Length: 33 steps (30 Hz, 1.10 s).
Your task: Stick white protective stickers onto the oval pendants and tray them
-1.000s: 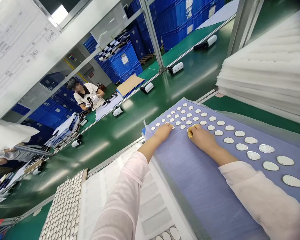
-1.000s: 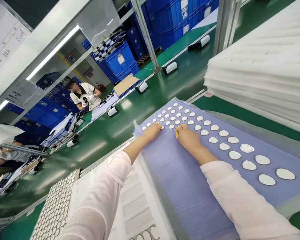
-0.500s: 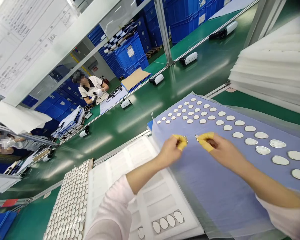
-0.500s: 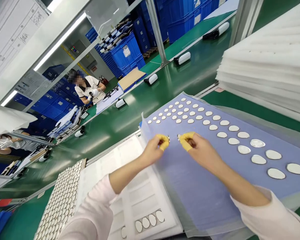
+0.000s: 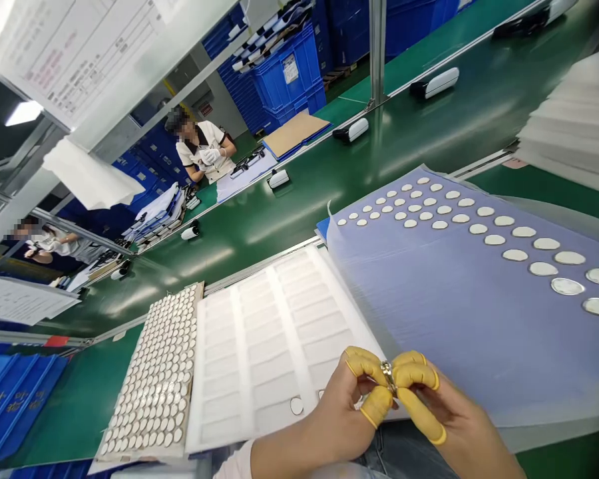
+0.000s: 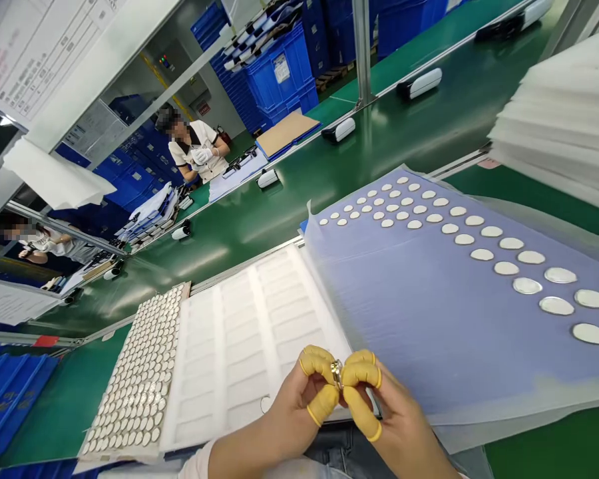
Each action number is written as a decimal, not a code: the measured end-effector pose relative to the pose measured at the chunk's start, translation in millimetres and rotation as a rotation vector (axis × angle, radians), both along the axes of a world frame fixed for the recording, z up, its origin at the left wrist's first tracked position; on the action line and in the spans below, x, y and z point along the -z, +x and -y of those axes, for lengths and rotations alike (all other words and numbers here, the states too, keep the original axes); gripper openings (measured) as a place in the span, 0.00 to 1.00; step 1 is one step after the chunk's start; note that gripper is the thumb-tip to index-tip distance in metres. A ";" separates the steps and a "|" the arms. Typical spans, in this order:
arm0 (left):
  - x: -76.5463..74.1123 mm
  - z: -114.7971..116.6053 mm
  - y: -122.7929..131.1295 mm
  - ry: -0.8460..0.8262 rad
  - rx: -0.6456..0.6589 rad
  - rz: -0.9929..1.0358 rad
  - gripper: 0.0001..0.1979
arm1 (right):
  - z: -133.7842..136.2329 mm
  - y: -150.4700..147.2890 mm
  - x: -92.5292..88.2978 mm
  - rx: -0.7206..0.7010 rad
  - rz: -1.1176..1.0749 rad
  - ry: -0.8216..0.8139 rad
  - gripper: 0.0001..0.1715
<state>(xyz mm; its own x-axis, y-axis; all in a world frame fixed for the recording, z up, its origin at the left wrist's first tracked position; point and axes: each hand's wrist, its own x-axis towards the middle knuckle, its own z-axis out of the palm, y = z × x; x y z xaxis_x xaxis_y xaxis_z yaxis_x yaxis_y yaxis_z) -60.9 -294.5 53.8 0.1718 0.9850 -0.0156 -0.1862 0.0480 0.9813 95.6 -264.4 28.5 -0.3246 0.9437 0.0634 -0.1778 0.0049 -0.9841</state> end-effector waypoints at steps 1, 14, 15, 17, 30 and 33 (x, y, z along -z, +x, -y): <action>-1.1 5.4 0.1 -0.019 0.005 0.037 0.12 | 4.8 -1.5 0.1 -0.001 -0.010 -0.017 0.12; -5.3 41.7 -7.6 -0.175 -0.079 0.237 0.20 | 29.8 -1.1 -3.0 -0.151 0.052 0.317 0.08; -5.4 43.5 -10.2 -0.166 -0.079 0.239 0.21 | 30.7 -1.2 -2.9 -0.161 0.065 0.339 0.09; -5.9 47.6 -16.0 -0.092 -0.085 0.199 0.21 | 32.1 -2.2 -1.9 -0.162 0.068 0.376 0.10; -11.1 51.7 -42.6 0.767 -0.121 -0.791 0.26 | 33.1 -27.7 -11.4 -0.354 0.057 -0.065 0.28; -4.4 53.9 -43.0 0.840 -0.135 -0.855 0.25 | 33.8 -30.5 -12.1 -0.375 0.044 -0.130 0.25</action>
